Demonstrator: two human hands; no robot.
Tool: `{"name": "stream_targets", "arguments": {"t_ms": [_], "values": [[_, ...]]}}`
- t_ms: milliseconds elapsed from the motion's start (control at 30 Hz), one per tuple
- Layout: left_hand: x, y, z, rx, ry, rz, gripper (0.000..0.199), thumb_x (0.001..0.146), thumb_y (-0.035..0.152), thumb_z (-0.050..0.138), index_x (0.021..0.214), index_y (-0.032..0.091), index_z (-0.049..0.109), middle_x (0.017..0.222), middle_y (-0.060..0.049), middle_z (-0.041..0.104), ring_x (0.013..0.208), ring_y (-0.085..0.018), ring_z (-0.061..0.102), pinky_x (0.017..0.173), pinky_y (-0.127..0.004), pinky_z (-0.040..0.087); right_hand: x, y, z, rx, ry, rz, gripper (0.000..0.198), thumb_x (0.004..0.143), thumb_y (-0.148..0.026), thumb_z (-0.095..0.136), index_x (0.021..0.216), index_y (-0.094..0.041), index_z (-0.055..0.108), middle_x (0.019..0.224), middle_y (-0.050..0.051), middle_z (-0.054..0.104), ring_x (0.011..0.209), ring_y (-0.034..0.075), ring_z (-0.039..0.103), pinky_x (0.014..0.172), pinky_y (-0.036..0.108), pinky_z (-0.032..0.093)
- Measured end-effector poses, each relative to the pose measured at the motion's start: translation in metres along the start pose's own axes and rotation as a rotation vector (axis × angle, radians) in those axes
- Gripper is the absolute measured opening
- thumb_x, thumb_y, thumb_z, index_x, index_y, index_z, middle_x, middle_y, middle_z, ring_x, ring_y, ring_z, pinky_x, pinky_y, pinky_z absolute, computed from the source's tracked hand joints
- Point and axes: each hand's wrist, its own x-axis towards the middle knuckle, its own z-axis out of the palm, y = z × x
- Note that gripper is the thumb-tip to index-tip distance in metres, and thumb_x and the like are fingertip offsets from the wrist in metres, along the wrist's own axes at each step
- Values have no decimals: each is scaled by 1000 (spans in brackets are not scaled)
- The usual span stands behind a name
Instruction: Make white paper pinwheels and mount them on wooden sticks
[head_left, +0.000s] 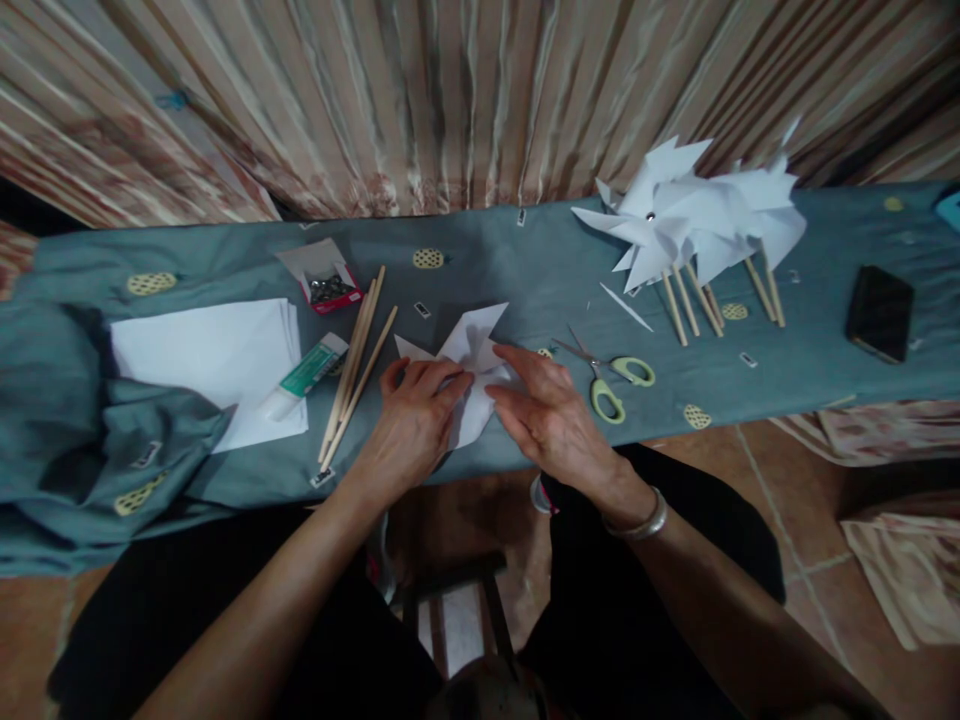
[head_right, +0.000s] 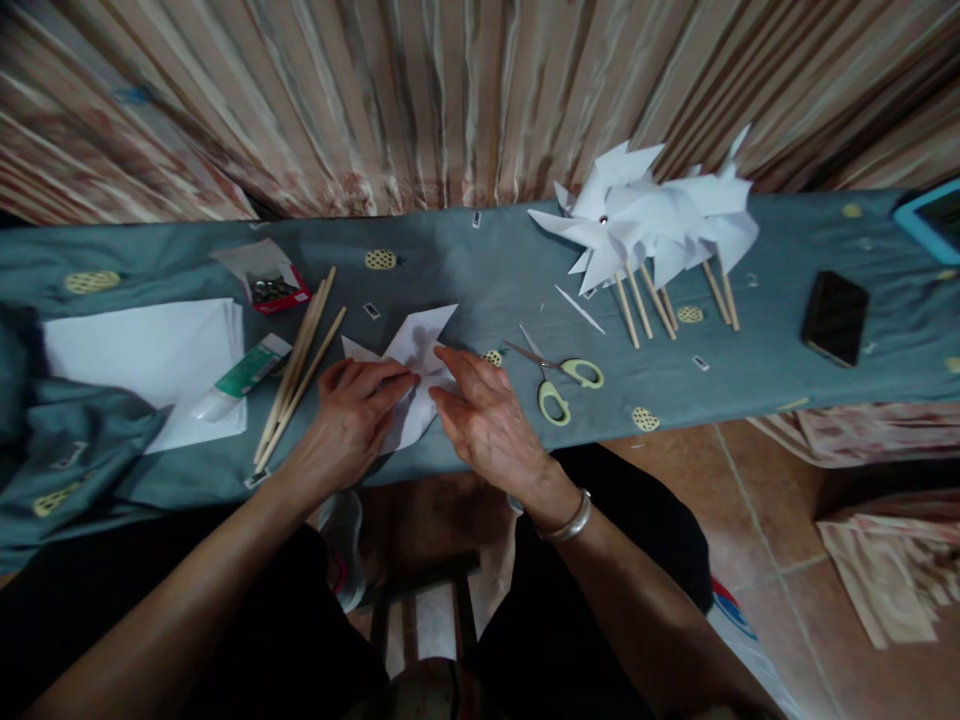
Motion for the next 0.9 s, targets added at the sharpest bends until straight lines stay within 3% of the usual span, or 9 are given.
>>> {"name": "stream_targets", "arguments": {"t_ms": [333,700,900], "values": [[0,1,0,3,10,-3,43,83,7,43,120,19,60,122,-11,62,113,-29,53,104,-56,31,-1,1,2,-85,26,-25,23,94,-23,47,103,-17,68,143,13,50,131,28,45,103,51,42],[1,4,0,37,7,7,37,88,13,41,118,19,62,119,-12,62,111,-31,52,102,-59,31,1,-2,-2,-29,-7,1,24,93,-24,47,105,-21,67,145,11,47,133,28,43,107,52,39],[3,5,-4,58,-9,10,36,88,13,42,116,18,63,116,-12,62,109,-29,53,104,-57,29,11,16,-10,89,186,177,29,92,-29,49,115,-22,65,139,10,54,128,27,50,107,51,40]]}}
